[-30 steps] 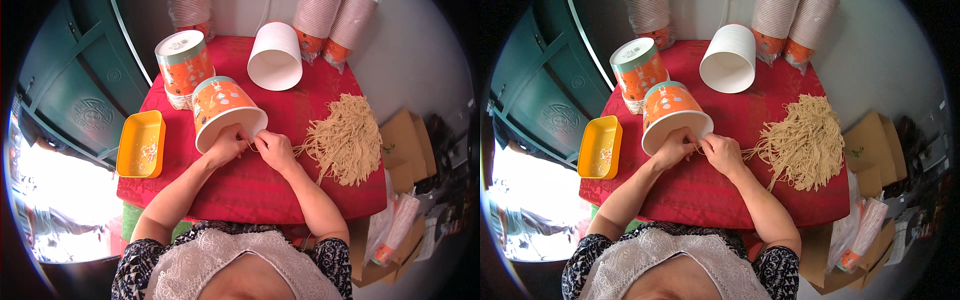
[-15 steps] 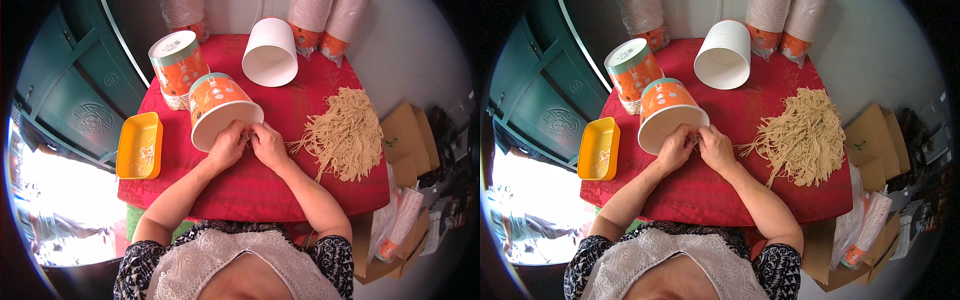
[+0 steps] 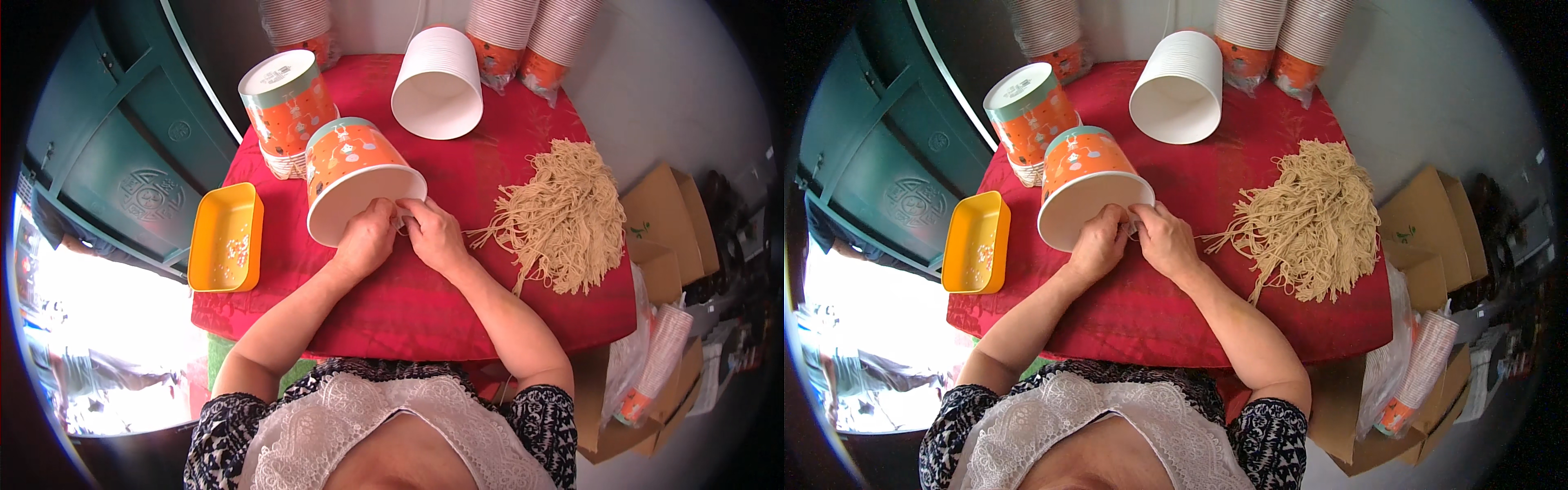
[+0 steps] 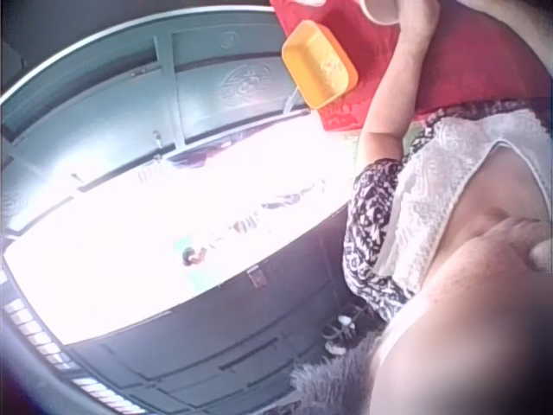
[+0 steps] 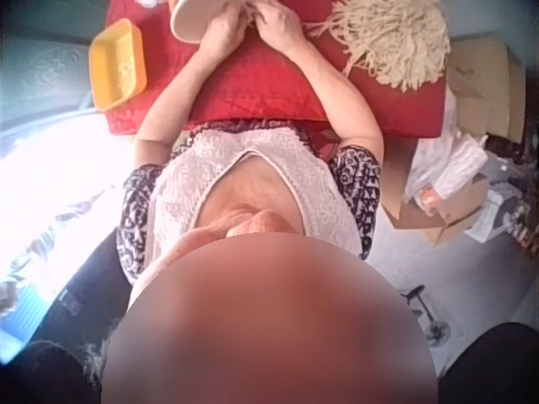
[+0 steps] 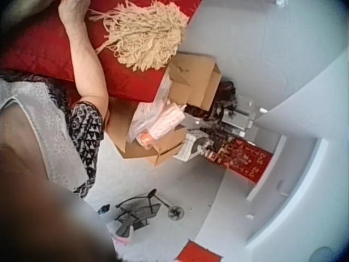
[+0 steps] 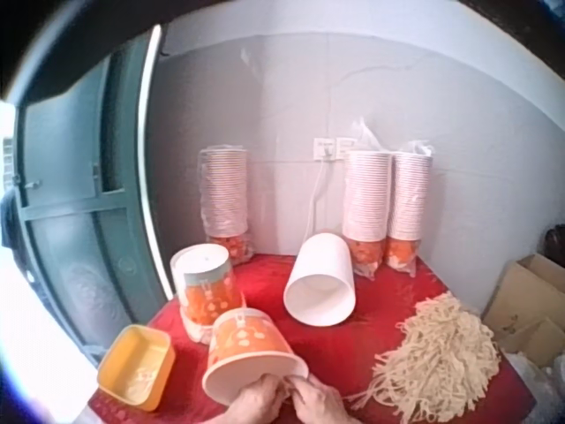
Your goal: Manually attaching elastic strings to paper buckets for packaging.
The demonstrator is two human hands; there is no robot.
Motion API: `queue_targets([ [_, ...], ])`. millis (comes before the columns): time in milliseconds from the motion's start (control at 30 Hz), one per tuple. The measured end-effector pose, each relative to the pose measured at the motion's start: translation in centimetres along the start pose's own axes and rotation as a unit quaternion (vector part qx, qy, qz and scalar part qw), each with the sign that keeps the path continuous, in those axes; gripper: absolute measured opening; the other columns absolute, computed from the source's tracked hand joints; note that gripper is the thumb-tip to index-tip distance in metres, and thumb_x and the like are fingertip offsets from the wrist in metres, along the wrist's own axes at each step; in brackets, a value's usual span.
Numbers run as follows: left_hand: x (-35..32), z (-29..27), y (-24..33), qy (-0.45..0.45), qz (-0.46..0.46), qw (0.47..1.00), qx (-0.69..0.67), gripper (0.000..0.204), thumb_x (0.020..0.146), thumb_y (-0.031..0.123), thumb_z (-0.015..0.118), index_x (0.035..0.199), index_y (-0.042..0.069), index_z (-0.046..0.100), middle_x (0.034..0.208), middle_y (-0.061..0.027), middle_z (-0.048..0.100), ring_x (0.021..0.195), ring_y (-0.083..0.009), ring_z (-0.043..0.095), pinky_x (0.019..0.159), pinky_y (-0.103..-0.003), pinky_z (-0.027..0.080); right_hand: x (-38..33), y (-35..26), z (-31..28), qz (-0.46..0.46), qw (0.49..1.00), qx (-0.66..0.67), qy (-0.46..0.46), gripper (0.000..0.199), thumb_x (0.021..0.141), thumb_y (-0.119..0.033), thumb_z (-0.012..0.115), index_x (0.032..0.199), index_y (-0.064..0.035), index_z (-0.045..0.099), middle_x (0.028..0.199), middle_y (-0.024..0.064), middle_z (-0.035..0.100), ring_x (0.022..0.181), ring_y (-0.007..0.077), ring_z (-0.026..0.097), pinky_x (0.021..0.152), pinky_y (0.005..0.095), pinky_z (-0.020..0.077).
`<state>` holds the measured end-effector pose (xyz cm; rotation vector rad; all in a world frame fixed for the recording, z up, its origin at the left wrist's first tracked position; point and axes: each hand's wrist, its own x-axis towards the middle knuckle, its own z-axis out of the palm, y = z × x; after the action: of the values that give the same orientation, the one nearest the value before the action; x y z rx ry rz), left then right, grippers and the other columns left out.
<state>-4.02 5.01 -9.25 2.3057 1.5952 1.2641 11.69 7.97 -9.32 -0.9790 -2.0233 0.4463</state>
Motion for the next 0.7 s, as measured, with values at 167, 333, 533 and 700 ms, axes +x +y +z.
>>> queue_targets([
  [167,0.1,-0.1,-0.3,-0.008,0.011,0.998,-0.058,0.013,0.079,-0.002,0.062,0.090,0.003,0.056,0.082,-0.0171,0.063,0.077,-0.0373,0.063,0.066,-0.046,0.051,0.3,0.4,-0.4,-0.005,0.997,0.068,-0.020,0.024,0.088,0.003,0.055,0.110,0.0005,0.063,0.101,0.0221,0.064,0.091,0.0364,0.066,0.076,0.0406,0.0553],
  [333,0.1,-0.3,-0.1,-0.007,0.008,0.998,-0.062,0.012,0.080,0.000,0.065,0.089,0.003,0.058,0.085,-0.0166,0.064,0.080,-0.0362,0.064,0.067,-0.044,0.051,0.4,0.8,-0.8,0.001,0.995,0.083,-0.059,0.018,0.089,0.002,0.056,0.105,0.0019,0.063,0.098,0.0214,0.064,0.090,0.0364,0.065,0.076,0.0407,0.0540],
  [533,0.1,-0.5,0.2,-0.012,-0.005,0.998,-0.067,0.011,0.080,0.000,0.066,0.088,0.003,0.060,0.084,-0.0151,0.065,0.080,-0.0338,0.065,0.068,-0.042,0.052,0.4,0.6,-1.3,0.014,0.991,0.098,-0.086,0.010,0.086,-0.001,0.061,0.096,0.0027,0.062,0.094,0.0200,0.063,0.085,0.0352,0.065,0.073,0.0402,0.0530],
  [700,-0.3,-1.3,0.1,-0.018,-0.055,0.990,-0.125,0.008,0.079,-0.001,0.065,0.086,0.001,0.061,0.082,-0.0145,0.065,0.080,-0.0313,0.065,0.069,-0.039,0.052,0.4,0.3,-1.4,0.031,0.989,0.095,-0.108,0.012,0.087,-0.008,0.063,0.093,0.0012,0.060,0.096,0.0204,0.064,0.086,0.0399,0.064,0.072,0.0468,0.0525],
])
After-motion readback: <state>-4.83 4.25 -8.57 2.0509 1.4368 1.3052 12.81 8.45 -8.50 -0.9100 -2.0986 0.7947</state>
